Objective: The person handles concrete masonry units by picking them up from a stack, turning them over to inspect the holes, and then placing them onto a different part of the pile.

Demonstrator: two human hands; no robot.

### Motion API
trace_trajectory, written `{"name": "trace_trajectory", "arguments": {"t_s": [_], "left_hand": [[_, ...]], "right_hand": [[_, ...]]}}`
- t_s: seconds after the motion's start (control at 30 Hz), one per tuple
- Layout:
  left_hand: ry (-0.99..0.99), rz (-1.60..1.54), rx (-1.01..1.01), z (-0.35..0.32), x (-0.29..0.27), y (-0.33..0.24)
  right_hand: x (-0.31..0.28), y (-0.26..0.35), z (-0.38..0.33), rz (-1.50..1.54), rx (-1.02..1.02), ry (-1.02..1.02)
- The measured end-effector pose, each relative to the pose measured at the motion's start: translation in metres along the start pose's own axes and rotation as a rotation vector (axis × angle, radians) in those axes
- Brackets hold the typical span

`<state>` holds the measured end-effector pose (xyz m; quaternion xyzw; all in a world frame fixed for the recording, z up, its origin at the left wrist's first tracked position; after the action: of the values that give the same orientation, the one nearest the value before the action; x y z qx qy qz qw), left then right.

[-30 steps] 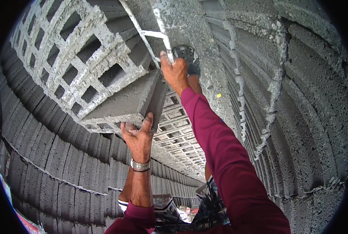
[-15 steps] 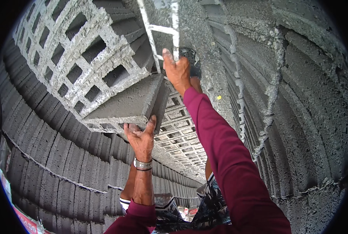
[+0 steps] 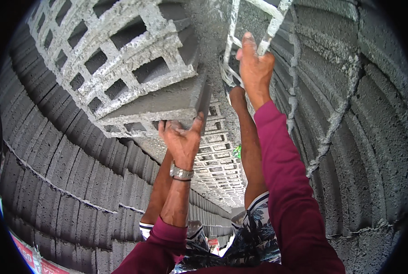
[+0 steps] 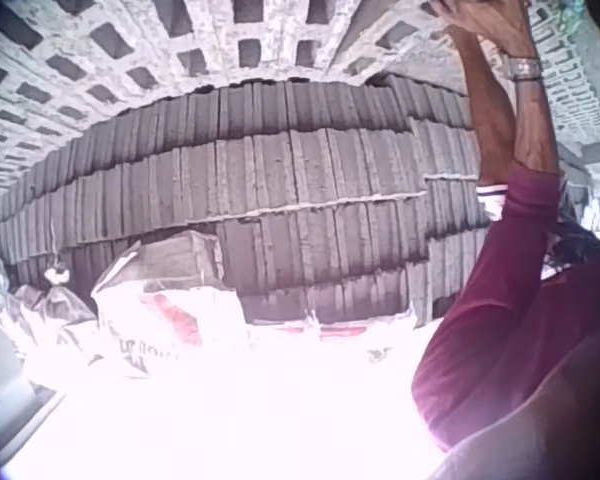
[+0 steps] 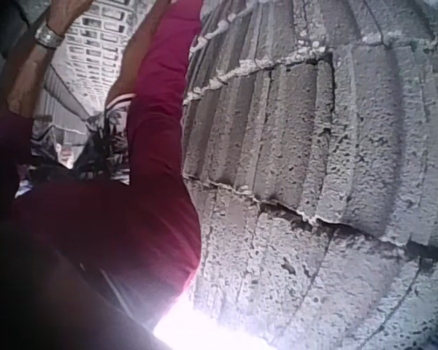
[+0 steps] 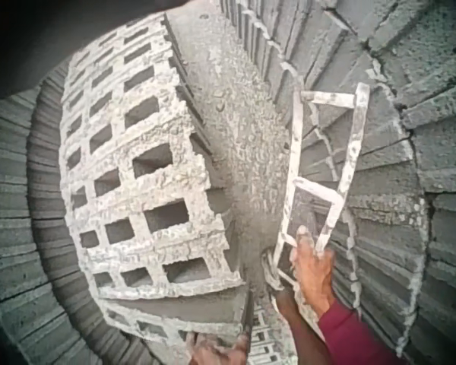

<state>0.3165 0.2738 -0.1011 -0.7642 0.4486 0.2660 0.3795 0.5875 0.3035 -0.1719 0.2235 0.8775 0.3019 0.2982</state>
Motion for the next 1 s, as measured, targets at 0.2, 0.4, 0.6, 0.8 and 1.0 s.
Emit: {"name": "trace_trajectory", "arguments": {"t_s": [0.2, 0.4, 0.6, 0.8, 1.0], "left_hand": [[0.120, 0.226, 0.110, 0.003, -0.010, -0.038], [-0.203, 0.062, 0.195, 0.058, -0.070, -0.096], [-0.089, 0.144, -0.100, 0.123, -0.016, -0.091], [0.027, -0.162, -0.194, 0.082, -0.041, -0.052], [-0.099, -0.172, 0.006, 0.065, -0.069, -0.039]], "right_hand": [[-0.014, 0.031, -0.002, -0.091, -0.043, 0.032], [-0.022, 0.049, -0.001, -0.130, -0.109, 0.004], [-0.001, 0.060, -0.006, -0.058, -0.124, 0.033], [0.000, 0.062, 0.004, -0.076, -0.119, 0.029], [0.030, 0.092, 0.008, 0.163, -0.261, 0.097]]}}
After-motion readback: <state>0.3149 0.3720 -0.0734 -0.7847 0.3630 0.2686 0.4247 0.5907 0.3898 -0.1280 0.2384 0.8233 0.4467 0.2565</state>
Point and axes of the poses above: each hand's wrist, its own z-axis towards the middle knuckle, its own x-axis out of the palm, y = z × x, the point moved 7 cm from there along z, towards the middle knuckle, and after that the axes turned 2 degrees about x, right-handed, at the moved point
